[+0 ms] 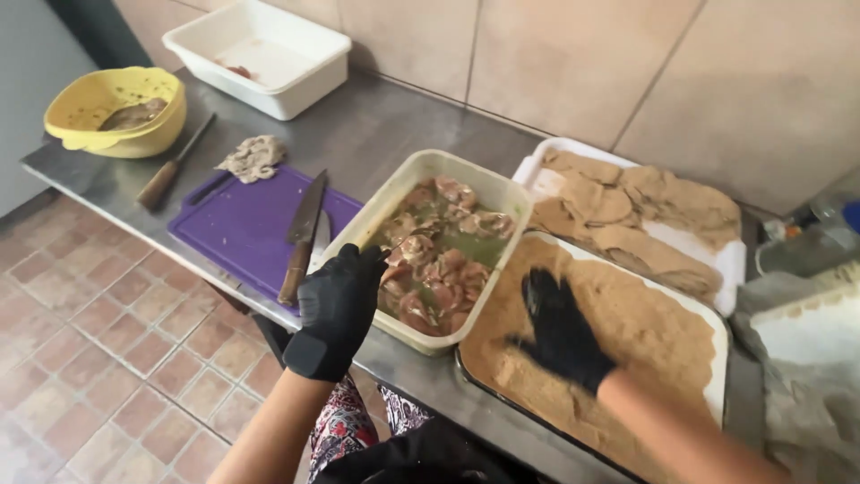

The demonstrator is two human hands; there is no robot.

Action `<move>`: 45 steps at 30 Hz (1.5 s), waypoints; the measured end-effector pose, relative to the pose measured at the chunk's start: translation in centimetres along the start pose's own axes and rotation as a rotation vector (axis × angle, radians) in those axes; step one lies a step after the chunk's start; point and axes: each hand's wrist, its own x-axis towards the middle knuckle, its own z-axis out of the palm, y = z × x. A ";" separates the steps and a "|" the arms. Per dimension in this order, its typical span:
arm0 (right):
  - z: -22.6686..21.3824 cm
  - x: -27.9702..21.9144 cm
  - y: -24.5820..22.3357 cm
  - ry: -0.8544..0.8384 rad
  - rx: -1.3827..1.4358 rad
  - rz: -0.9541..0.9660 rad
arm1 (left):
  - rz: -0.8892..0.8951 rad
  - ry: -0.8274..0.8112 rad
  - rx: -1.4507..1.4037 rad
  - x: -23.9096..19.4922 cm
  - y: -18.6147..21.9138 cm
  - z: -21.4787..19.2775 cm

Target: Breading marinated meat by coating each piece in breadcrumbs and placing them on a tray.

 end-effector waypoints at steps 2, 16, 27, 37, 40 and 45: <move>-3.0 -0.9 -1.9 -0.081 0.306 0.098 | -0.005 -0.184 -0.176 0.2 -1.0 0.7; 0.0 -2.1 0.8 0.009 0.464 0.163 | 0.374 -0.282 -0.162 4.5 5.6 10.3; -0.2 -2.0 0.8 -0.021 0.480 0.187 | 0.217 -0.557 -0.288 8.1 9.5 17.0; -0.2 -2.0 0.6 0.003 0.496 0.194 | 0.068 -0.321 -0.414 8.3 3.0 10.2; -0.3 -1.9 0.6 -0.003 0.498 0.202 | -0.045 -0.389 -0.477 8.0 1.9 8.2; -0.8 -1.8 0.6 -0.045 0.520 0.212 | -0.265 -0.539 -0.659 7.0 1.6 5.6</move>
